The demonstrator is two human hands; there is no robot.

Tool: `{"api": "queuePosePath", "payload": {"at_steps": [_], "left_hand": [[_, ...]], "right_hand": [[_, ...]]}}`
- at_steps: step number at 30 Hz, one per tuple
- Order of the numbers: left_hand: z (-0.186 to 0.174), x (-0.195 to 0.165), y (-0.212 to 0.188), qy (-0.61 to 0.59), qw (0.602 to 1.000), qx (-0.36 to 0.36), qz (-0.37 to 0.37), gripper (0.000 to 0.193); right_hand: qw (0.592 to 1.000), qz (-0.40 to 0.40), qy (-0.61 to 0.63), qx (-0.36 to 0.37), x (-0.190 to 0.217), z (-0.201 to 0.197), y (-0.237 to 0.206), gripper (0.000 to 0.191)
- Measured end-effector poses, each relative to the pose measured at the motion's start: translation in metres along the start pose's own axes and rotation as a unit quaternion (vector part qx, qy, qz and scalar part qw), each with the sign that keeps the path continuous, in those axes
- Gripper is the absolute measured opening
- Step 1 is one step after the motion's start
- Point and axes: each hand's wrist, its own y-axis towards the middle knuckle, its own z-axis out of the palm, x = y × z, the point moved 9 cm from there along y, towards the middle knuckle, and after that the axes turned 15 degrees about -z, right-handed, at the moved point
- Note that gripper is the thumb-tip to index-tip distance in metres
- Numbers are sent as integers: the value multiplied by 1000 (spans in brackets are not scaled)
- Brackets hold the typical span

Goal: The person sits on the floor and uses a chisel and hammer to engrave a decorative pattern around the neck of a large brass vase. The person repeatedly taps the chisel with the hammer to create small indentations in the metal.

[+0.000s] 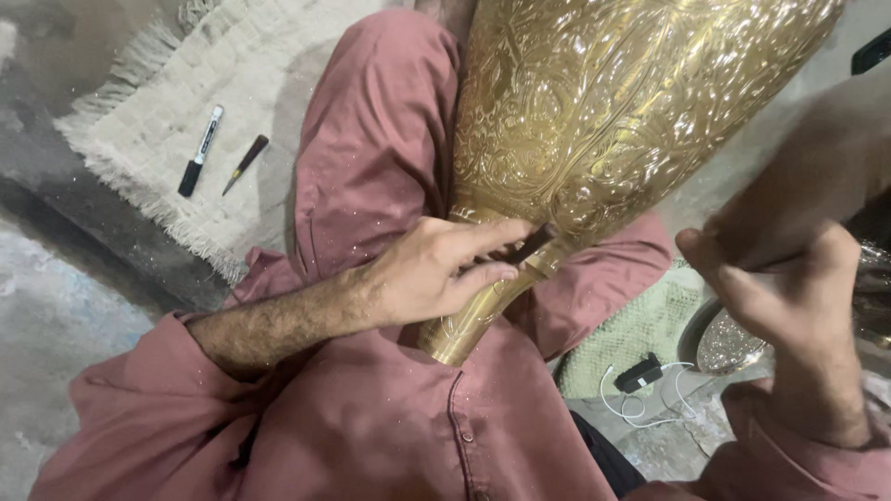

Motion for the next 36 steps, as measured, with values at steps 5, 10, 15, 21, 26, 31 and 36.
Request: {"api": "queuePosePath", "payload": {"at_steps": [5, 10, 15, 21, 26, 31, 36], "left_hand": [[5, 9, -3, -10, 999, 9, -33, 40], [5, 8, -8, -15, 1000, 4, -27, 43], [2, 8, -11, -31, 999, -12, -43, 42], [3, 16, -15, -53, 994, -16, -96, 42], [4, 23, -16, -72, 993, -16, -97, 47], [9, 27, -14, -78, 992, 1, -95, 51], [5, 24, -15, -61, 996, -9, -66, 50]], "right_hand": [[999, 27, -5, 39, -8, 0, 0, 22], [991, -27, -97, 91, 10, -5, 10, 30], [992, 88, -45, 83, 4, -10, 17, 31], [971, 202, -47, 117, -7, -9, 10, 18], [993, 37, -44, 102, 18, -11, 25, 23], [908, 35, -345, 236, 8, 2, 26, 27], [893, 40, -389, 222, 9, 3, 30, 34]]}}
